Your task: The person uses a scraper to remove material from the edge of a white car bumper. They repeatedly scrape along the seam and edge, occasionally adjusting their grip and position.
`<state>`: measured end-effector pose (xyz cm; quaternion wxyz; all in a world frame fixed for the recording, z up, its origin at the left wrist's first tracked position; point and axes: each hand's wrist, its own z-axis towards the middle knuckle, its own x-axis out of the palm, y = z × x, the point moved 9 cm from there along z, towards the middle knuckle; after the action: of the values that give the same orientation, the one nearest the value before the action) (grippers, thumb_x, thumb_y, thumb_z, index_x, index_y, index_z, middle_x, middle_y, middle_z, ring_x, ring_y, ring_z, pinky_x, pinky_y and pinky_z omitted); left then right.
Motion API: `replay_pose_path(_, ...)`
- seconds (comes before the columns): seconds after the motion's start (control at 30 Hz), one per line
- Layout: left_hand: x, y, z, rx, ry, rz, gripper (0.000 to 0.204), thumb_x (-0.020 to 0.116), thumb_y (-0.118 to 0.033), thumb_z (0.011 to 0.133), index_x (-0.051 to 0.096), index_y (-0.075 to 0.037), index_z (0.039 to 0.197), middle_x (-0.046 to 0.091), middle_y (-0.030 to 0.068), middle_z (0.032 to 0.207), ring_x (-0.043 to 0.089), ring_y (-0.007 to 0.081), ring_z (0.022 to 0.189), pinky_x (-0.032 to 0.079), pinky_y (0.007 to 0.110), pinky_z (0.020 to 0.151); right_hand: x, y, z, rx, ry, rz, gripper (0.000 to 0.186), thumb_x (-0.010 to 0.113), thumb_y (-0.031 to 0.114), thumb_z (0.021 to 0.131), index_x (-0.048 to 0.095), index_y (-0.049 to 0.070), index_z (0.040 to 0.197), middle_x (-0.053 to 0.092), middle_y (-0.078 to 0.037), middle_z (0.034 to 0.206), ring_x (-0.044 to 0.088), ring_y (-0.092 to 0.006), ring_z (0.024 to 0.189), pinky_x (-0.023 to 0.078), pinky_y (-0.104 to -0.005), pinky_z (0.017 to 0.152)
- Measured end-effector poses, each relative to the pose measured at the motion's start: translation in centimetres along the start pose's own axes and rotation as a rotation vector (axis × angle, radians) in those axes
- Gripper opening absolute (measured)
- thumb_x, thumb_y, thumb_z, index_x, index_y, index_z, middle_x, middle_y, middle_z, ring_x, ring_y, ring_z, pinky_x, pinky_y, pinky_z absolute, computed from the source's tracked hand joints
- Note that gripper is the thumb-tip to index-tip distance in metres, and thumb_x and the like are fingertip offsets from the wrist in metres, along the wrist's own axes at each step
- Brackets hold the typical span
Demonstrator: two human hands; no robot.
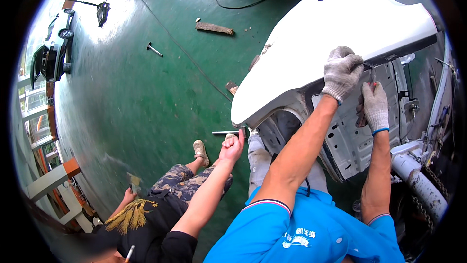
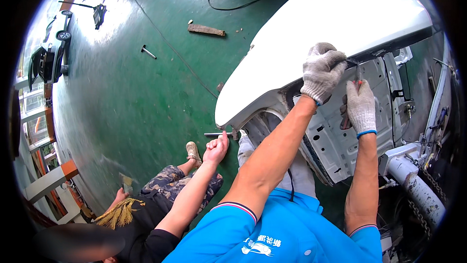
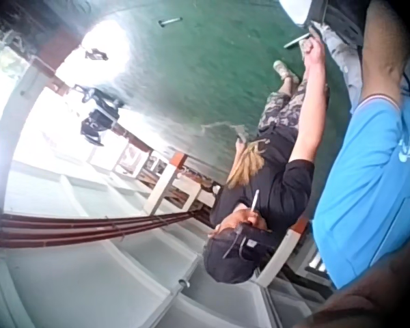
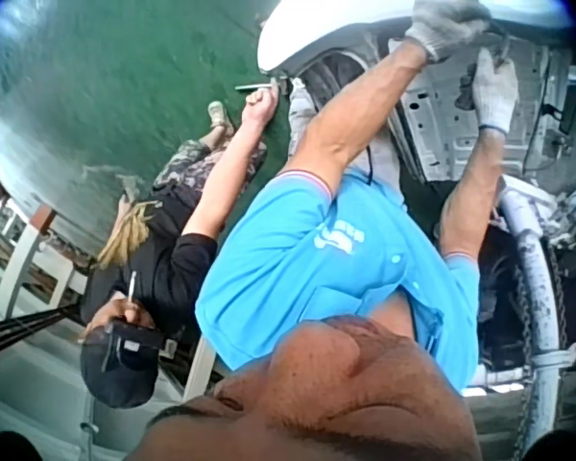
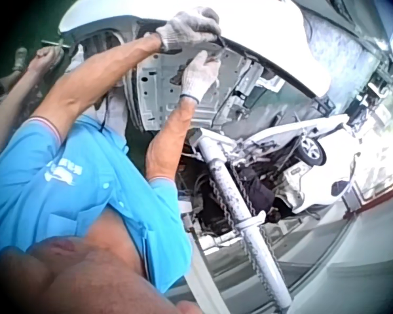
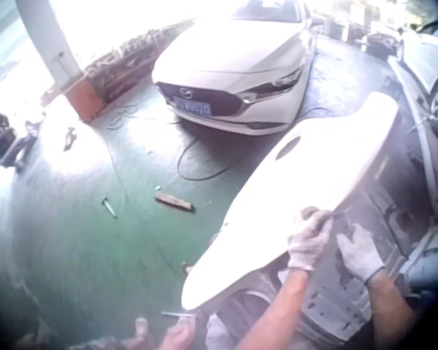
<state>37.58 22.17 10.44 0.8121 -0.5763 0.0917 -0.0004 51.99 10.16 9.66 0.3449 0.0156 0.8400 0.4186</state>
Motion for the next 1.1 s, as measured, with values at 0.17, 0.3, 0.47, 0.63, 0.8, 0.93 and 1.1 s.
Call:
replay_pose_path(0.17, 0.1, -0.1, 0.0, 0.003, 0.005, -0.026, 0.015, 0.082, -0.01, 0.076, 0.08, -0.011, 0.09, 0.07, 0.0122, 0.101, 0.067, 0.0317, 0.1, 0.057, 0.043, 0.087, -0.3, 0.2, -0.1, -0.011, -0.011, -0.005, 0.027, 0.062, 0.028, 0.104, 0.055, 0.002, 0.105, 0.06, -0.008, 0.071, 0.062, -0.0179, 0.05, 0.05, -0.0345, 0.046)
replay_pose_path(0.3, 0.0, -0.1, 0.0, 0.006, 0.019, -0.008, 0.017, 0.082, -0.01, 0.076, 0.081, -0.01, 0.093, 0.07, 0.0133, 0.102, 0.067, 0.0324, 0.1, 0.057, 0.044, 0.086, -0.2, 0.6, -0.2, -0.03, -0.021, -0.004, 0.029, 0.063, 0.029, 0.103, 0.055, 0.001, 0.103, 0.06, -0.008, 0.072, 0.062, -0.0184, 0.05, 0.05, -0.0348, 0.046)
replay_pose_path(0.47, 0.1, -0.4, 0.1, 0.011, 0.023, -0.012, 0.018, 0.081, -0.009, 0.076, 0.081, -0.01, 0.094, 0.07, 0.0146, 0.103, 0.067, 0.0329, 0.101, 0.057, 0.043, 0.086, -0.3, 0.9, -0.4, -0.035, -0.036, 0.015, 0.03, 0.063, 0.029, 0.103, 0.055, 0.0, 0.101, 0.06, -0.008, 0.072, 0.062, -0.0185, 0.051, 0.05, -0.035, 0.047)
replay_pose_path(0.63, 0.1, -0.2, 0.0, -0.002, 0.011, -0.035, 0.017, 0.08, -0.008, 0.076, 0.081, -0.009, 0.093, 0.07, 0.0151, 0.103, 0.068, 0.0324, 0.1, 0.057, 0.042, 0.085, -0.1, 0.9, -0.6, -0.018, -0.022, 0.061, 0.031, 0.063, 0.03, 0.103, 0.054, 0.001, 0.1, 0.059, -0.008, 0.073, 0.062, -0.0176, 0.051, 0.05, -0.0347, 0.047)
replay_pose_path(0.8, 0.1, -0.2, 0.0, 0.018, 0.012, -0.02, 0.018, 0.081, -0.007, 0.076, 0.081, -0.008, 0.094, 0.07, 0.0151, 0.102, 0.068, 0.0321, 0.099, 0.057, 0.042, 0.086, -0.1, 0.6, -0.3, -0.023, -0.028, 0.045, 0.028, 0.063, 0.029, 0.104, 0.056, 0.001, 0.103, 0.061, -0.008, 0.071, 0.061, -0.0172, 0.05, 0.05, -0.0349, 0.046)
replay_pose_path(0.93, 0.1, -0.2, 0.0, 0.016, 0.012, -0.04, 0.018, 0.081, -0.007, 0.076, 0.081, -0.008, 0.094, 0.07, 0.0149, 0.102, 0.068, 0.0319, 0.099, 0.057, 0.042, 0.086, -0.2, 0.7, -0.2, -0.05, -0.039, 0.014, 0.028, 0.062, 0.028, 0.104, 0.057, 0.0, 0.104, 0.061, -0.008, 0.069, 0.061, -0.0176, 0.05, 0.051, -0.0352, 0.046)
replay_pose_path(1.1, 0.2, -0.2, 0.1, 0.003, 0.034, -0.036, 0.017, 0.081, -0.007, 0.077, 0.081, -0.008, 0.094, 0.07, 0.0146, 0.102, 0.068, 0.0319, 0.099, 0.056, 0.042, 0.086, -0.5, 1.1, -0.6, -0.019, 0.012, 0.003, 0.032, 0.062, 0.031, 0.103, 0.055, 0.0, 0.104, 0.062, -0.009, 0.074, 0.062, -0.0178, 0.054, 0.051, -0.035, 0.05)
